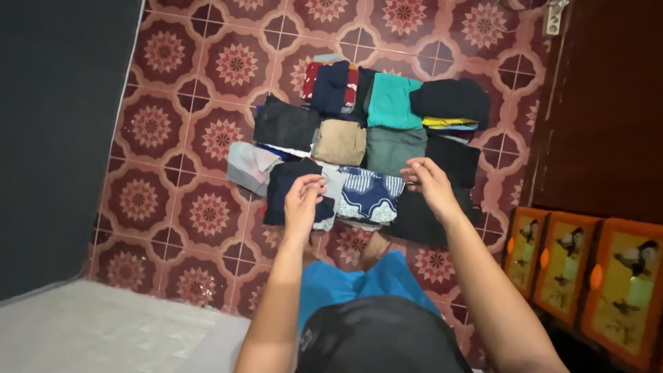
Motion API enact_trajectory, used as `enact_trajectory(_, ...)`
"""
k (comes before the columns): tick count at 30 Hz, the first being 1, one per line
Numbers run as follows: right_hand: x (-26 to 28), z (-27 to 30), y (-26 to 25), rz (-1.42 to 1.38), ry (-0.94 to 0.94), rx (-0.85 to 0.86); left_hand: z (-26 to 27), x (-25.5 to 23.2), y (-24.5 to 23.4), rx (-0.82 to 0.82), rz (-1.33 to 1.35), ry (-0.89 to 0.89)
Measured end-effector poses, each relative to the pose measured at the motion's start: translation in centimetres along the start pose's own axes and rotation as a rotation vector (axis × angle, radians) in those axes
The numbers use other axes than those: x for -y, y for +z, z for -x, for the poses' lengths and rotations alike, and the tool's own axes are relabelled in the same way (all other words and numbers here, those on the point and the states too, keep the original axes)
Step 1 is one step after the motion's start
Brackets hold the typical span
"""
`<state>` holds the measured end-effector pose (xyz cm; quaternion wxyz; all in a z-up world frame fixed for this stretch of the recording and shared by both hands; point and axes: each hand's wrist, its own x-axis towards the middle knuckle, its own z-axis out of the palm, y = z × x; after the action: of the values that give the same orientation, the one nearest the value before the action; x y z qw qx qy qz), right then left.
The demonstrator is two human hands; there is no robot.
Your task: The person picks up folded clothes from a pile on the floor and places them into a drawer. They handle several items one by one, including a light gray garment, a black garment, a beige garment, and a camouflage-patterned garment, placing each into the drawer.
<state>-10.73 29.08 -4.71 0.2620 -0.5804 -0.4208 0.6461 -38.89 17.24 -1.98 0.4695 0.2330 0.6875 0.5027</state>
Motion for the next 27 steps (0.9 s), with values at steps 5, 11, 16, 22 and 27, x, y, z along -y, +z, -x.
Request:
enact_trajectory(5, -1.6, -2.5, 3.0, 0.017, 0.033, -0.044, -5.2, 2.3, -2.4, 0.065, -0.038, -0.038)
enact_trajectory(11, -4.2, -5.0, 8.3, 0.056, 0.125, -0.184, -12.2, 4.8, -7.2, 0.205, -0.138, -0.103)
enact_trajectory(16, -7.3, -7.6, 12.1, -0.091, 0.198, -0.252, -17.6, 8.7, -11.0, 0.25, -0.233, -0.148)
enact_trajectory(22, -14.9, -13.0, 12.5, -0.076, 0.277, -0.258, -23.0, 16.7, -11.6, 0.235, -0.277, -0.174)
enact_trajectory(27, -23.8, -19.8, 11.8, 0.004, 0.267, -0.227, -27.7, 24.2, -8.6, 0.29, -0.269, -0.084)
